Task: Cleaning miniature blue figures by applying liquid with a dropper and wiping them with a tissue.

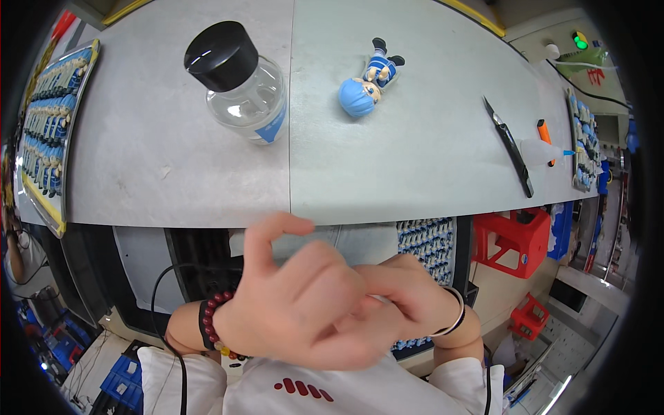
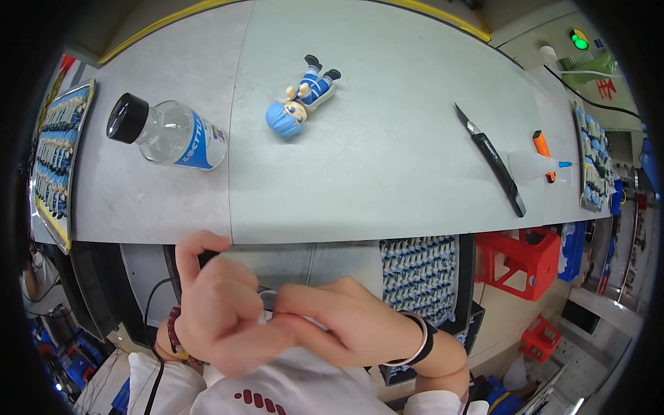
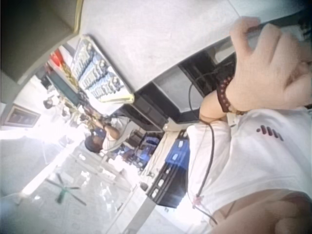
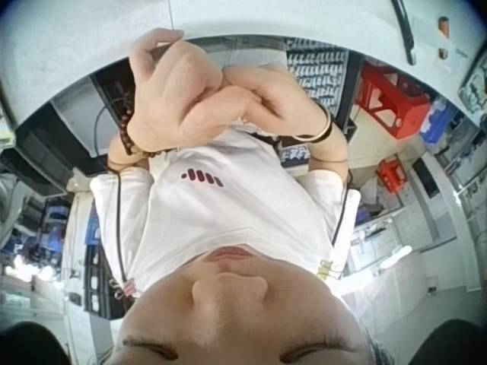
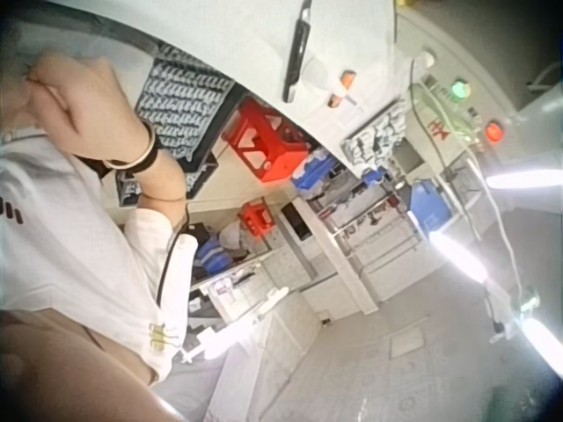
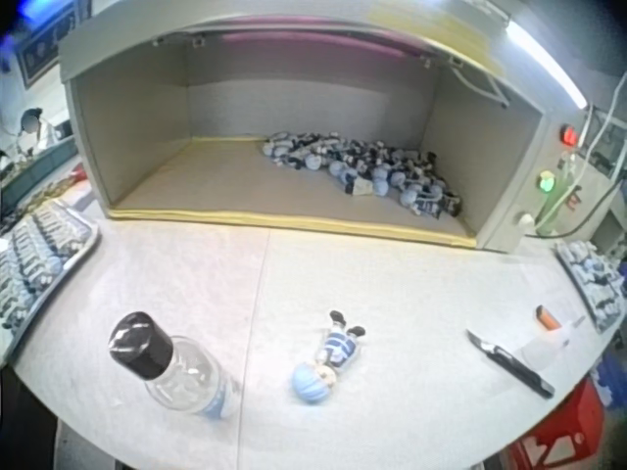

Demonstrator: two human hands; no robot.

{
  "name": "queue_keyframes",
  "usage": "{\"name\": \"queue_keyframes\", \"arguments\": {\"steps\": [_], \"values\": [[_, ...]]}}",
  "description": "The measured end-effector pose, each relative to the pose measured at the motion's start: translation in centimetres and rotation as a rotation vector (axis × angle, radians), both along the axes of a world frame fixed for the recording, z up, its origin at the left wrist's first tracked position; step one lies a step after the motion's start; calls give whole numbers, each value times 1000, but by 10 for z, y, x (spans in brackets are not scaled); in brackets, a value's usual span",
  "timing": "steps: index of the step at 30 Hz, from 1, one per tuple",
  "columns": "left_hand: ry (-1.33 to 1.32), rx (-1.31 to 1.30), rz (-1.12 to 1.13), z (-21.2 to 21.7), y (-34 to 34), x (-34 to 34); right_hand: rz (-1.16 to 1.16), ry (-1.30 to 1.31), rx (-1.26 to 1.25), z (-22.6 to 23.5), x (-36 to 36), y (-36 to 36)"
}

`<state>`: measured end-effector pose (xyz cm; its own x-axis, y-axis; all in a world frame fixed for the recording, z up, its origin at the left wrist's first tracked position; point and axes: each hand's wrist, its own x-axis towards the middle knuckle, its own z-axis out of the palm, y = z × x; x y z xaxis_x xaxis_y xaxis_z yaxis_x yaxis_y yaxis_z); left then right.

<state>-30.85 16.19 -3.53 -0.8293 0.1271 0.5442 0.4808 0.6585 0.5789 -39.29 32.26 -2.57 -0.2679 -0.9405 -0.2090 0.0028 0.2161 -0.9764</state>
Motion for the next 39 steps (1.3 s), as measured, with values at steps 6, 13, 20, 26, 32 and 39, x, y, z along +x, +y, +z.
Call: {"name": "queue_keyframes", "arguments": {"steps": [6,13,20,26,32,39], "values": [[-12,-44,160,2,3,-3,13,-20,-2,4,-4,1],[-46,42,104,4,-6,1,64,-64,-6,2,-9,9],[-68,8,-23,-1,10,3,55,104,4,-2,7,8],[1,36,252,-4,8,-1,-115,47,61,0,6,0],[-30,98,364,10,2,8,-757,-57,-67,17,12,16],[12,66,369,12,-2,7,-1004,360,-173,22,0,9]]}}
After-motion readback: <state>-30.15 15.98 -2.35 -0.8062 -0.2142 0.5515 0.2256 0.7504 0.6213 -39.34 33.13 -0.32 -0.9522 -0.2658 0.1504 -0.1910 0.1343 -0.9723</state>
